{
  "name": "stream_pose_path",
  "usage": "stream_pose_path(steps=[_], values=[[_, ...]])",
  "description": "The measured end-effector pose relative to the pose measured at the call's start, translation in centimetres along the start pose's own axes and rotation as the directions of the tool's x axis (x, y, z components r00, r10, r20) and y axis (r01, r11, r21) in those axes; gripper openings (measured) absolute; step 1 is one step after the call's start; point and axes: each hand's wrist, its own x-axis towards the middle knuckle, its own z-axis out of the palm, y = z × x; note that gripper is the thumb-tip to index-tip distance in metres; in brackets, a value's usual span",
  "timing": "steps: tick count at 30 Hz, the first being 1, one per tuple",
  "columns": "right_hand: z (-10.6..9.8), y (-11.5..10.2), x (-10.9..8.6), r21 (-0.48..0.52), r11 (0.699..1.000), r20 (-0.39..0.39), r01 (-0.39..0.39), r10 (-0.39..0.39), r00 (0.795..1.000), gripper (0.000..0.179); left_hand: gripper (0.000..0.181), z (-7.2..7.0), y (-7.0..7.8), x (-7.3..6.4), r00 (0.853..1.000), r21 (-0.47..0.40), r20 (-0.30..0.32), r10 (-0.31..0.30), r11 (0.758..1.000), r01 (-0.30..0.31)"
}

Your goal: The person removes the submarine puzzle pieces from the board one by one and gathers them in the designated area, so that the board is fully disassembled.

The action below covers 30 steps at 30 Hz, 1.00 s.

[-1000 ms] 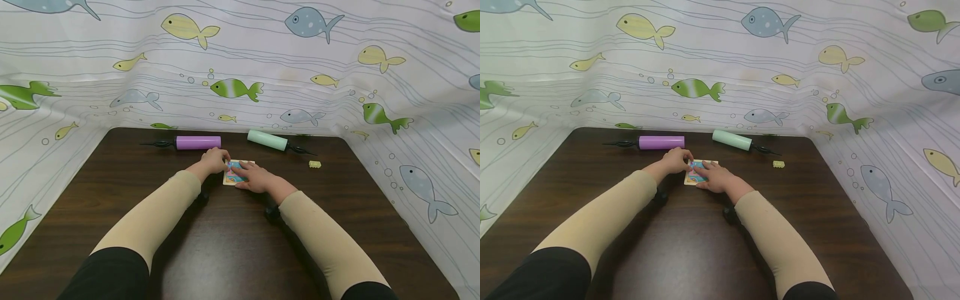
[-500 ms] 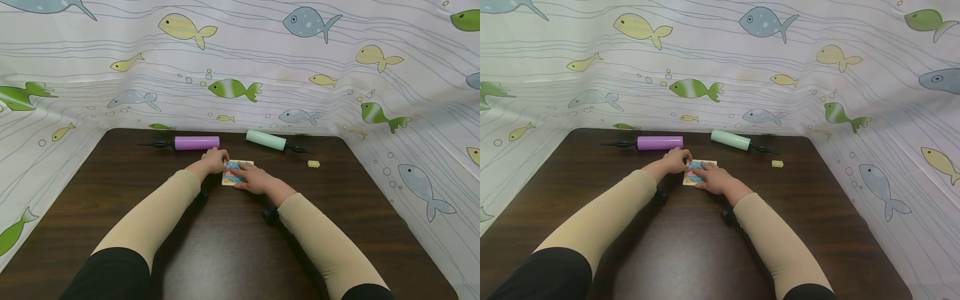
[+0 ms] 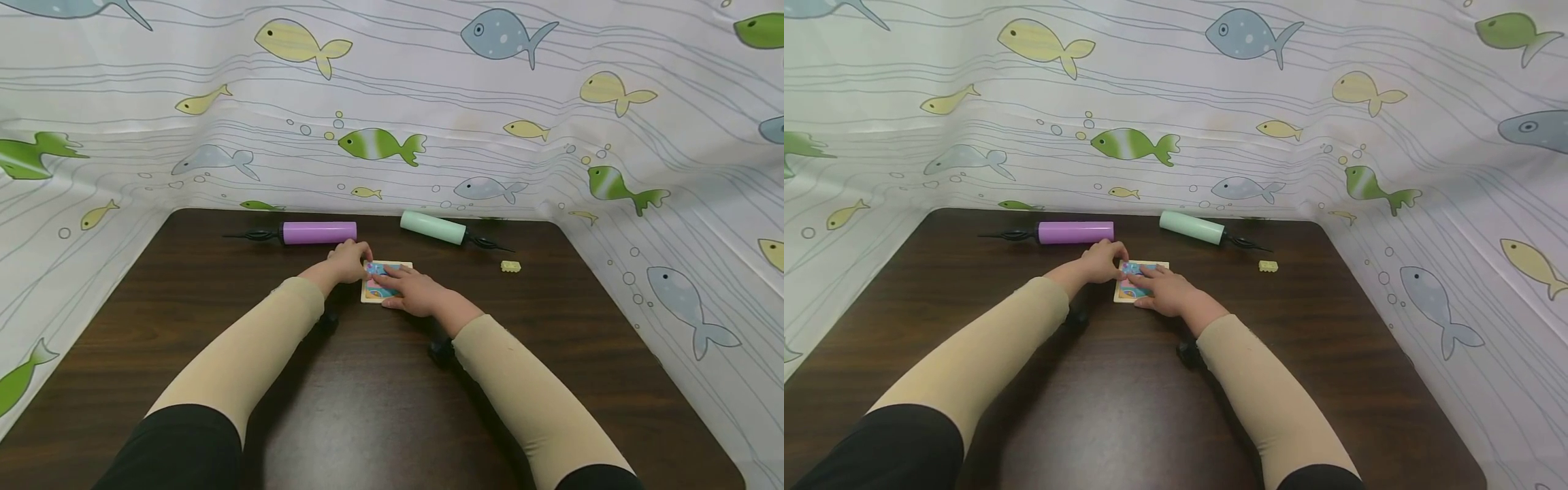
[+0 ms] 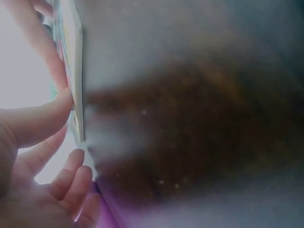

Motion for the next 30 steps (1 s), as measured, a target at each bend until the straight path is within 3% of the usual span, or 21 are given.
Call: stream_pose_path(steps=[12,21,30], values=[[-0.5,0.28,-0.21,0.094,0.994,0.018,0.053,-0.054,0.998,0.061,0.027,0.0,-0.44,0.07,0.999,-0.048,-0.033,0.012,0.999,-0.013],[-0.57,0.2,-0.33,0.107,0.993,0.03,0.038,-0.042,0.999,0.062,0.031,0.12,-0.4,0.13,0.999,-0.049,-0.04,0.009,0.999,-0.011],[-0.74,0.09,-0.4,0.109,0.994,0.035,0.034,-0.038,0.999,0.061,0.011,0.09,-0.14,0.11,0.993,-0.212,-0.114,0.03,0.976,-0.054]])
